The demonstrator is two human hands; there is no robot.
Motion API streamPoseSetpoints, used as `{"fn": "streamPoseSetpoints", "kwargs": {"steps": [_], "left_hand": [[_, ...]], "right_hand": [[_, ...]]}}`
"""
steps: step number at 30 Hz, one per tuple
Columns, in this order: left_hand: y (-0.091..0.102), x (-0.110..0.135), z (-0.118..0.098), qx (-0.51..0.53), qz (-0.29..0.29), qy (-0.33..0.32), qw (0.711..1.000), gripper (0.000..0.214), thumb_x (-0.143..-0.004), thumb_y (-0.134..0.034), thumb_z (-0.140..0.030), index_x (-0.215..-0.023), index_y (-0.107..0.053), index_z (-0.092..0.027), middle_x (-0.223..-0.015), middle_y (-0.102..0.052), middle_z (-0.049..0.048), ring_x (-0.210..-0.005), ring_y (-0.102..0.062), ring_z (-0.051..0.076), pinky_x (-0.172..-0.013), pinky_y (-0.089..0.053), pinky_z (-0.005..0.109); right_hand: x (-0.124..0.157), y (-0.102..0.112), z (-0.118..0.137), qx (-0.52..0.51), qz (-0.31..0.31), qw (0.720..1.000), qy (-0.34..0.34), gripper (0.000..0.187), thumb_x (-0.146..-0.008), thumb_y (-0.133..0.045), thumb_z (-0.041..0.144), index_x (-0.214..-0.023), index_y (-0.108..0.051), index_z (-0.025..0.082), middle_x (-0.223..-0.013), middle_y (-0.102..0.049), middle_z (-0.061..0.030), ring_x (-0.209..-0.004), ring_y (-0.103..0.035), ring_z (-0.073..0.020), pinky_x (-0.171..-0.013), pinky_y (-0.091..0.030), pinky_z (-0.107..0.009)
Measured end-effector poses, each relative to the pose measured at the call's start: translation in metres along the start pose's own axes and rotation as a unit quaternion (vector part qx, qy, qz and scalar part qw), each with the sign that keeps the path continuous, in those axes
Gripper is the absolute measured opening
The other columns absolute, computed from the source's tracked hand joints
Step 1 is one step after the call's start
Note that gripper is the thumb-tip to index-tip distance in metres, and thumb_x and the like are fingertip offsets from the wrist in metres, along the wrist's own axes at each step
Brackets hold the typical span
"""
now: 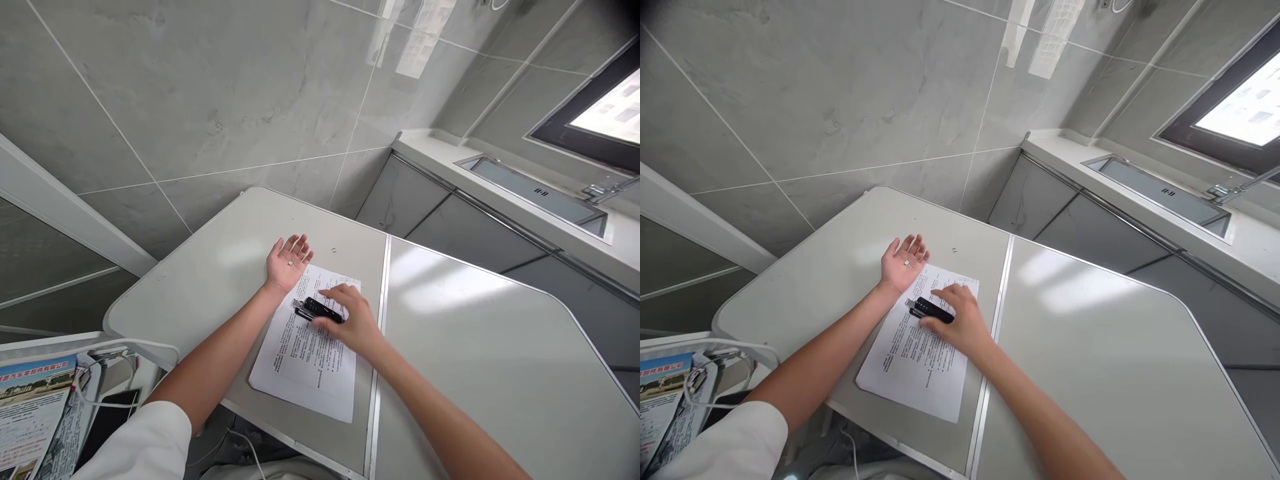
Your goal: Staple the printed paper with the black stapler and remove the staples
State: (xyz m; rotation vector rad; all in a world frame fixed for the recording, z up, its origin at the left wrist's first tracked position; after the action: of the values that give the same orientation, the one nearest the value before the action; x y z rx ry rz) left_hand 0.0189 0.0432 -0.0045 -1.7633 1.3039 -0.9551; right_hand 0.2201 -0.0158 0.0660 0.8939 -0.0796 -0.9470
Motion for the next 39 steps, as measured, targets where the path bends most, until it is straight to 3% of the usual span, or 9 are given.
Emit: {"fn": "streamPoseSetpoints", "kwargs": {"steps": [4, 9, 13, 17, 21, 24, 29, 34, 39], "left_hand": [[-0.001, 0.000, 0.001, -0.019, -0.005, 0.004, 1.000, 0.031, -0.099, -0.052, -0.045, -0.100, -0.072, -0.022, -0.130, -0.073, 0.0088, -0.119, -0.069, 0.025, -0.103, -0.054, 0.042], [-0.002, -0.001, 0.001, -0.018, -0.003, 0.012, 1.000, 0.030, -0.100, -0.051, -0.044, -0.100, -0.071, -0.022, -0.126, -0.074, 0.0097, -0.118, -0.069, 0.025, -0.106, -0.053, 0.044], [-0.005, -0.001, 0.005, 0.032, -0.002, 0.034, 0.999, 0.031, -0.101, -0.050, -0.042, -0.102, -0.072, -0.020, -0.128, -0.073, 0.0107, -0.115, -0.070, 0.024, -0.106, -0.054, 0.043], [-0.008, -0.001, 0.007, 0.047, -0.004, 0.041, 0.998, 0.031, -0.100, -0.051, -0.042, -0.104, -0.071, -0.018, -0.128, -0.072, 0.0128, -0.113, -0.070, 0.024, -0.104, -0.054, 0.042], [-0.008, -0.001, 0.008, 0.053, -0.016, 0.040, 0.998, 0.031, -0.101, -0.051, -0.041, -0.104, -0.070, -0.018, -0.128, -0.071, 0.0133, -0.114, -0.070, 0.025, -0.104, -0.054, 0.043], [-0.009, 0.000, 0.008, 0.051, -0.019, 0.035, 0.998, 0.029, -0.100, -0.052, -0.041, -0.105, -0.070, -0.018, -0.127, -0.071, 0.0134, -0.115, -0.069, 0.027, -0.101, -0.056, 0.043], [-0.007, 0.002, 0.009, 0.026, -0.024, 0.044, 0.998, 0.032, -0.099, -0.055, -0.043, -0.109, -0.069, -0.017, -0.126, -0.072, 0.0146, -0.106, -0.072, 0.025, -0.088, -0.058, 0.036], [-0.005, 0.003, 0.006, 0.035, -0.029, 0.037, 0.998, 0.030, -0.098, -0.057, -0.042, -0.105, -0.069, -0.016, -0.123, -0.072, 0.0134, -0.109, -0.071, 0.024, -0.087, -0.057, 0.033], [-0.007, 0.004, 0.004, 0.050, -0.046, 0.037, 0.997, 0.029, -0.099, -0.055, -0.042, -0.100, -0.068, -0.016, -0.103, -0.073, 0.0112, -0.091, -0.072, 0.021, -0.077, -0.057, 0.032]], "right_hand": [[-0.056, 0.029, -0.038, 0.026, -0.062, 0.998, 0.000, 0.012, -0.095, -0.067, 0.024, -0.100, -0.078, 0.024, -0.094, -0.070, -0.0055, -0.083, -0.061, -0.0214, -0.078, -0.053, -0.039], [-0.118, 0.009, -0.103, 0.135, -0.004, 0.989, -0.053, 0.037, -0.087, -0.072, 0.010, -0.122, -0.075, 0.021, -0.114, -0.070, -0.0098, -0.106, -0.059, -0.0274, -0.092, -0.050, -0.043], [-0.134, -0.010, -0.123, 0.136, 0.030, 0.987, -0.078, 0.031, -0.091, -0.067, 0.009, -0.118, -0.077, 0.019, -0.115, -0.071, -0.0100, -0.111, -0.059, -0.0269, -0.092, -0.049, -0.039], [-0.140, -0.011, -0.124, 0.122, 0.038, 0.988, -0.085, 0.018, -0.091, -0.066, 0.009, -0.099, -0.079, 0.019, -0.105, -0.073, -0.0083, -0.098, -0.062, -0.0225, -0.087, -0.047, -0.035], [-0.141, -0.002, -0.108, 0.067, 0.011, 0.992, -0.106, 0.017, -0.084, -0.075, 0.015, -0.101, -0.077, 0.019, -0.094, -0.073, -0.0044, -0.078, -0.060, -0.0179, -0.078, -0.048, -0.033], [-0.137, -0.002, -0.065, -0.018, -0.014, 1.000, -0.021, 0.023, -0.082, -0.076, 0.015, -0.104, -0.077, 0.022, -0.094, -0.073, -0.0021, -0.077, -0.060, -0.0162, -0.078, -0.050, -0.032], [-0.129, -0.032, -0.002, -0.113, 0.076, 0.986, 0.100, 0.039, -0.078, -0.070, 0.003, -0.109, -0.077, 0.026, -0.094, -0.073, 0.0008, -0.080, -0.063, -0.0148, -0.078, -0.052, -0.029], [-0.133, -0.053, 0.008, -0.098, 0.104, 0.982, 0.121, 0.043, -0.076, -0.068, -0.002, -0.109, -0.076, 0.025, -0.096, -0.074, 0.0004, -0.084, -0.065, -0.0158, -0.081, -0.052, -0.030], [-0.126, -0.033, 0.012, -0.099, 0.066, 0.982, 0.149, 0.036, -0.083, -0.065, 0.002, -0.109, -0.075, 0.025, -0.099, -0.074, -0.0007, -0.091, -0.066, -0.0170, -0.083, -0.053, -0.031]]}}
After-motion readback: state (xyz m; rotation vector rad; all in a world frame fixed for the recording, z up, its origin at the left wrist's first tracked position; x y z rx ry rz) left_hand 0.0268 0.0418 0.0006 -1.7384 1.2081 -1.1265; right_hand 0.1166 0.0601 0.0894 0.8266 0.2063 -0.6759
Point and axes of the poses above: each hand's wrist, its own x-axis away from the middle knuckle, its own y-axis out of the back of the hand, z = x × y, the point moved 6 cm from there along -x, towards the middle knuckle
